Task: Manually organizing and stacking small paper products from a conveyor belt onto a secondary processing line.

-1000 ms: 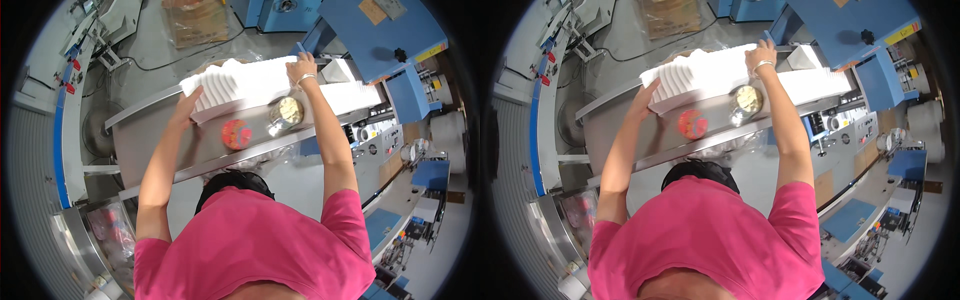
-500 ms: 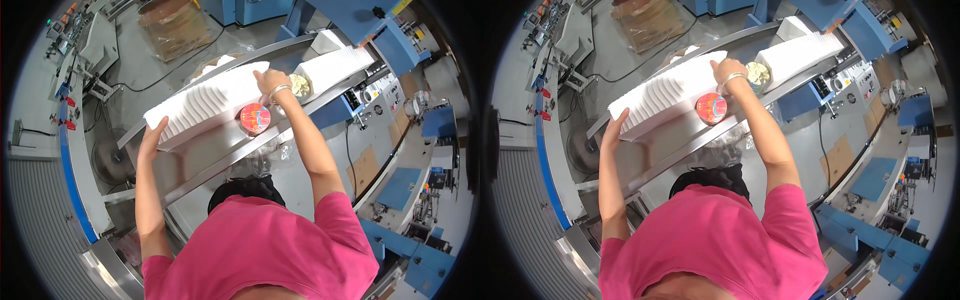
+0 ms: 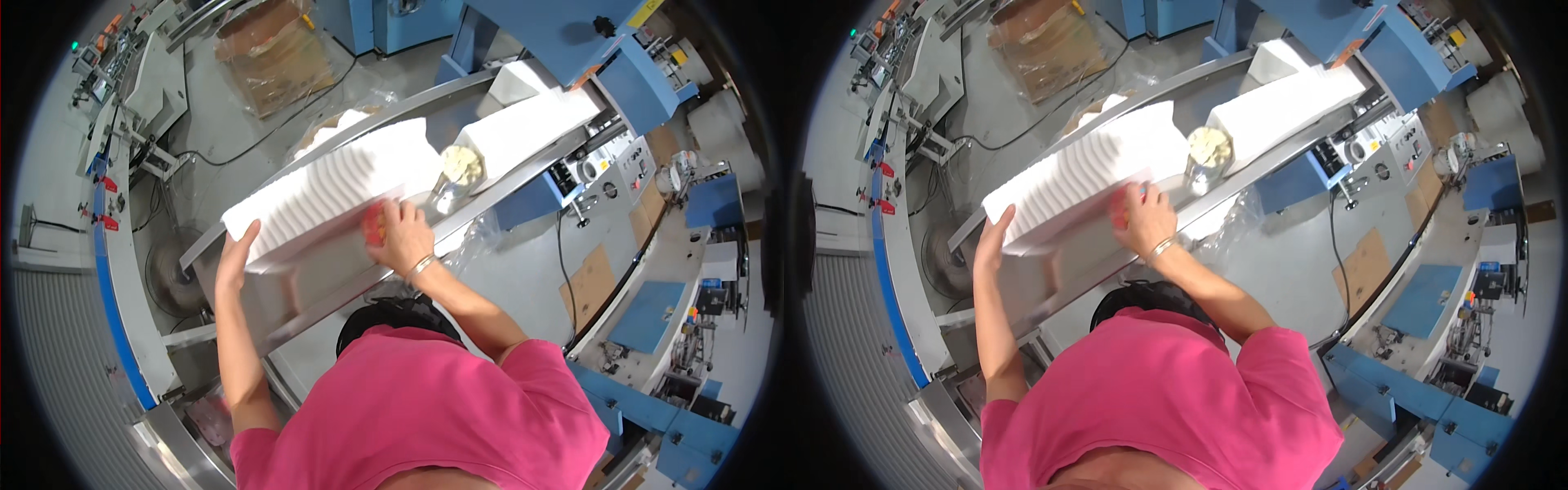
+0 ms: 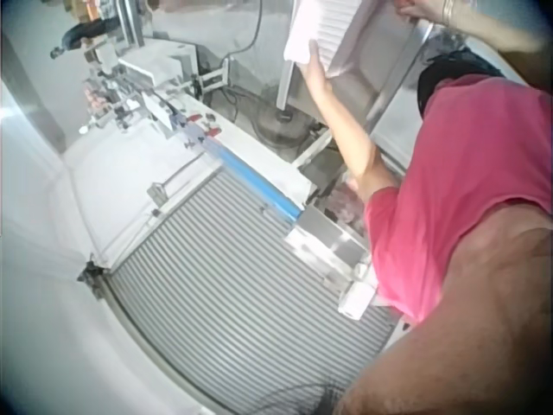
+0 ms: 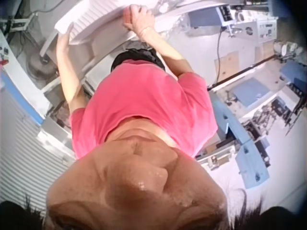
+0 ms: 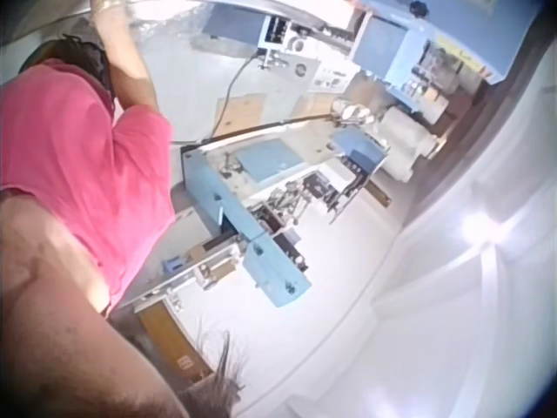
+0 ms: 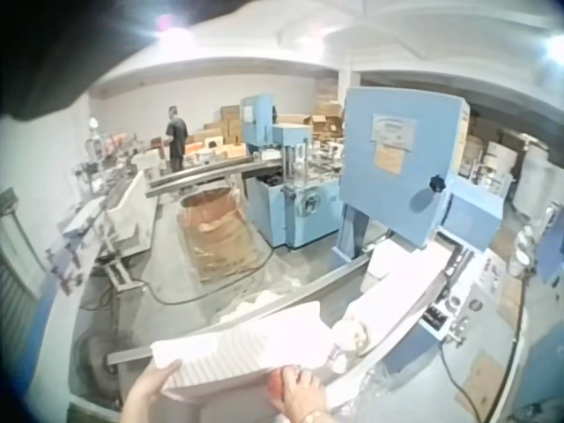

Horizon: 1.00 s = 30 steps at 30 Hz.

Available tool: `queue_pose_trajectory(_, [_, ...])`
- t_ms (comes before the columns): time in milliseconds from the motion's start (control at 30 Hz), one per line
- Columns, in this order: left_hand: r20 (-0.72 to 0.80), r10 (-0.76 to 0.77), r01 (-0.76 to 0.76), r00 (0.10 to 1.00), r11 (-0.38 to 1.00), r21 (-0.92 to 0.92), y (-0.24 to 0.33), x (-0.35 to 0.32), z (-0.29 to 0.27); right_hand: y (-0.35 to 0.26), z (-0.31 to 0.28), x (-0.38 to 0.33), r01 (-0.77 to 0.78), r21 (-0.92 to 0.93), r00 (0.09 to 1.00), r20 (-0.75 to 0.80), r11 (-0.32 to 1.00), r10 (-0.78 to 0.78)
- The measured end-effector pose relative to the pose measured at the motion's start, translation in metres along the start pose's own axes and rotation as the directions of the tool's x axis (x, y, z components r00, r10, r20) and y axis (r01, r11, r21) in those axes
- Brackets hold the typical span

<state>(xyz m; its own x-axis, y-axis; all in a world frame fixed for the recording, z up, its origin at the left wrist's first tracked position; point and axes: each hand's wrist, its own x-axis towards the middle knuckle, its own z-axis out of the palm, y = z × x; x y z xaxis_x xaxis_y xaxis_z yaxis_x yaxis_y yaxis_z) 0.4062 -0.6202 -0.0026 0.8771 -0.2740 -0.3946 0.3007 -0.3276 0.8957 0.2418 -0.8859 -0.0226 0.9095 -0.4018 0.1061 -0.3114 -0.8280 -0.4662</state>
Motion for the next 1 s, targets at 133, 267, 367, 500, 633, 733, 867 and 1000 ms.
queue_pose_trajectory(133, [-0.03,-0.016,0.016,0.999,1.0,-0.003,-0.01,-0.006,-0.014,-0.01,-0.079,0.007,0.24,0.212,0.97,-0.096,0.947,-0.224])
queue_pose_trajectory(267, [-0.082,-0.074,0.072,0.994,0.997,-0.027,-0.018,-0.007,-0.014,0.031,-0.131,0.093,0.161,0.101,0.928,-0.353,0.982,-0.116])
queue_pose_trajectory(367, [-0.087,-0.086,0.081,0.992,0.995,-0.058,-0.017,-0.004,-0.013,0.113,-0.13,0.191,-0.043,-0.025,0.964,-0.262,0.999,0.035])
queue_pose_trajectory(500, [-0.112,-0.108,0.1,0.988,0.992,-0.073,-0.033,0.004,-0.024,0.186,-0.112,0.264,-0.244,-0.219,0.968,-0.005,0.945,0.249])
queue_pose_trajectory(633, [-0.072,-0.085,0.077,0.994,0.992,-0.101,-0.031,0.0,-0.025,0.218,-0.1,0.278,-0.25,-0.496,0.954,0.018,0.831,0.298])
queue_pose_trajectory(733, [-0.064,-0.119,0.111,0.991,0.987,-0.114,-0.021,-0.006,-0.019,0.188,-0.1,0.246,0.039,-0.523,0.978,-0.155,0.852,-0.14])
queue_pose_trajectory(867, [-0.064,-0.138,0.127,0.988,0.98,-0.152,-0.019,-0.008,-0.021,0.108,-0.088,0.186,0.189,-0.422,0.966,0.244,0.886,-0.089])
queue_pose_trajectory(1000, [-0.024,-0.147,0.144,0.989,0.986,-0.079,-0.008,-0.005,-0.021,0.063,-0.073,0.152,0.19,-0.254,0.903,0.425,0.948,-0.067])
